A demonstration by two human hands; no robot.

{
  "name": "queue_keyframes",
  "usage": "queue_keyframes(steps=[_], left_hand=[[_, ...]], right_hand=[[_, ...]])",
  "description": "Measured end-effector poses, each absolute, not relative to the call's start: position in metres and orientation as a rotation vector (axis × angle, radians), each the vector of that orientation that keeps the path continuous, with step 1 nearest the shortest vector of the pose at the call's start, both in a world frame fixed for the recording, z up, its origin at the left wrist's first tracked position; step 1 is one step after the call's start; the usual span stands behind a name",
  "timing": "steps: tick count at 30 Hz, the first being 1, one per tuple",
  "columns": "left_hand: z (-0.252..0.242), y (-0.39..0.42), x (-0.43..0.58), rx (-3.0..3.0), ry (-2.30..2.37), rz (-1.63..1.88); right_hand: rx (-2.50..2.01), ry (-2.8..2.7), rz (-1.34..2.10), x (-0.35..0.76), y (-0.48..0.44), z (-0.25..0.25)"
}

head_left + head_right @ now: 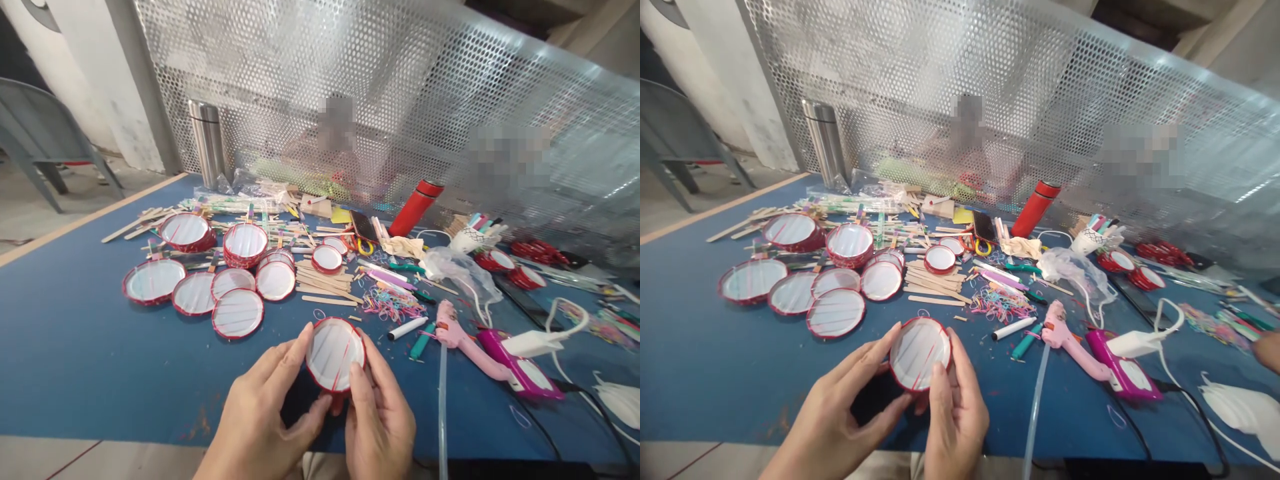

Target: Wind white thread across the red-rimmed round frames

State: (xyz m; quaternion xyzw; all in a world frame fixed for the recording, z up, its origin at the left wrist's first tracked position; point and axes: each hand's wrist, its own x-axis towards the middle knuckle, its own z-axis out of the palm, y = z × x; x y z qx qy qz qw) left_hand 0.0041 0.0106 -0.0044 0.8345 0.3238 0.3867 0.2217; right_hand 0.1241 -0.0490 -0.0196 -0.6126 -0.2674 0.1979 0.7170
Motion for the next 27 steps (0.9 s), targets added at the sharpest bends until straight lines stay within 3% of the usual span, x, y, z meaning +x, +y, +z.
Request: queue_keyframes(steps=[27], left_hand=[[-0.0017,0.0096,0.0060,2.247,0.932,1.123]], right_hand=[[-1.376,-0.571,0.493,0.1187,-0.0493,-0.0114]])
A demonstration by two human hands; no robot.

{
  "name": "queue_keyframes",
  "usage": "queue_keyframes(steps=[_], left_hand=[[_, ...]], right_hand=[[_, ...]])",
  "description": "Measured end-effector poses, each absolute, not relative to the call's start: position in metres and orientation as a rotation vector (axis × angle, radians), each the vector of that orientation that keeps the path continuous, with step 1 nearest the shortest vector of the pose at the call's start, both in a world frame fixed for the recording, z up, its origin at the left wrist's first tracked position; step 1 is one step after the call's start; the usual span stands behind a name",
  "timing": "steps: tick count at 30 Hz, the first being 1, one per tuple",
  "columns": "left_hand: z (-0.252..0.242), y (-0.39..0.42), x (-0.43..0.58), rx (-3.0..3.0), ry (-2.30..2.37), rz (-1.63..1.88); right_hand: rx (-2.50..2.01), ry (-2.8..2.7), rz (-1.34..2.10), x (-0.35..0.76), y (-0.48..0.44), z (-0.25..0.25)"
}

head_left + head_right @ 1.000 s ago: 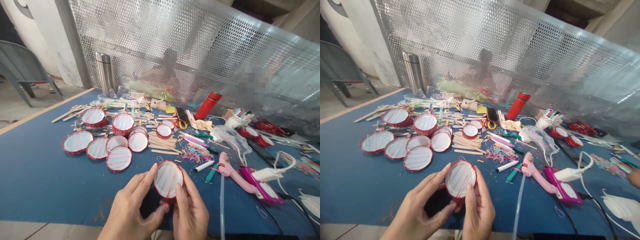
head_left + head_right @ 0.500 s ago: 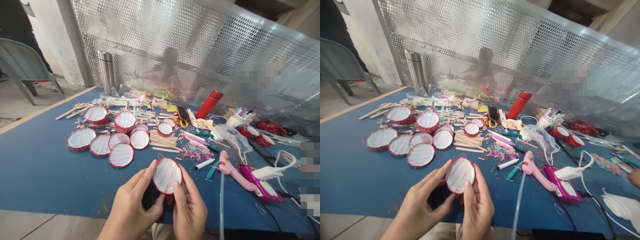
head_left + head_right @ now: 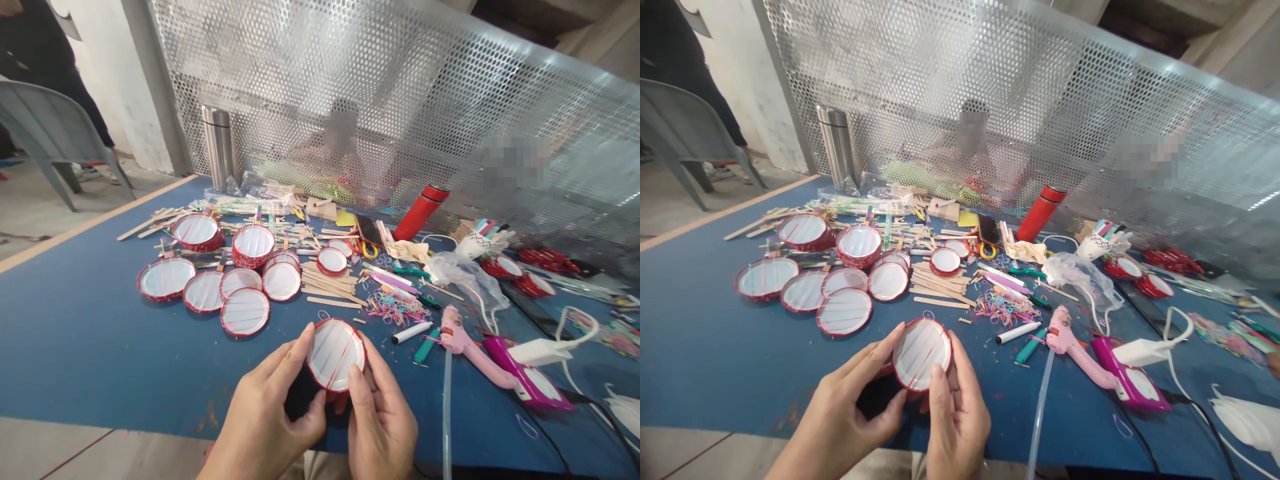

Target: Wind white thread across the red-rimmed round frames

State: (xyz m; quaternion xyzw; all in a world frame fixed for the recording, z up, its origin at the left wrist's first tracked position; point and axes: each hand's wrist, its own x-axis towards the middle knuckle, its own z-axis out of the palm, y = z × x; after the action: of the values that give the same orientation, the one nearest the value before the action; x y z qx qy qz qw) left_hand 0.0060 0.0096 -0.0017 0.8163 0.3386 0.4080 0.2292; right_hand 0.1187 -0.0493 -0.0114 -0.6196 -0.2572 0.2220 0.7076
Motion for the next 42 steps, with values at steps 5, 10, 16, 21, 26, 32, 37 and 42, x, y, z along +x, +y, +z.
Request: queue_keyframes(steps=[5,10,16,21,26,32,37,42], left_hand=[[-0.006,0.012,0.006,2.237,0.901,1.121],[-0.008,0.012,0.004,2.234,0.877,1.077],[-0.001,0.010,0.003,2.161,0.898,1.022],[-0.008,0.013,0.002,2.115,0.889,1.054],[-0.018,0.016,0.004,2.074,0.920,1.067],[-0.021,0.014,0.008,2.103,0.999,1.122],[-0.020,0.014,0.008,2.131,0.988,1.077],[-0.021,0.014,0.008,2.134,0.999,1.042]], right_hand=[[-1.413,-0.605,0.493,0.117,-0.050,-0.008],[-1.365,-0.574,0.496,0.115,-0.048,-0.008],[-1.415,-0.594,0.420,0.109,-0.045,-0.007],[-1.372,-0.624,0.442,0.106,-0.046,-0.010],[-1.345,-0.638,0.480,0.106,-0.046,-0.009],[-1.395,-0.659,0.442,0.109,-0.045,-0.005],[-1.365,-0.642,0.457,0.109,-0.045,-0.002],[-1.348,-0.603,0.525,0.110,-0.046,-0.001]])
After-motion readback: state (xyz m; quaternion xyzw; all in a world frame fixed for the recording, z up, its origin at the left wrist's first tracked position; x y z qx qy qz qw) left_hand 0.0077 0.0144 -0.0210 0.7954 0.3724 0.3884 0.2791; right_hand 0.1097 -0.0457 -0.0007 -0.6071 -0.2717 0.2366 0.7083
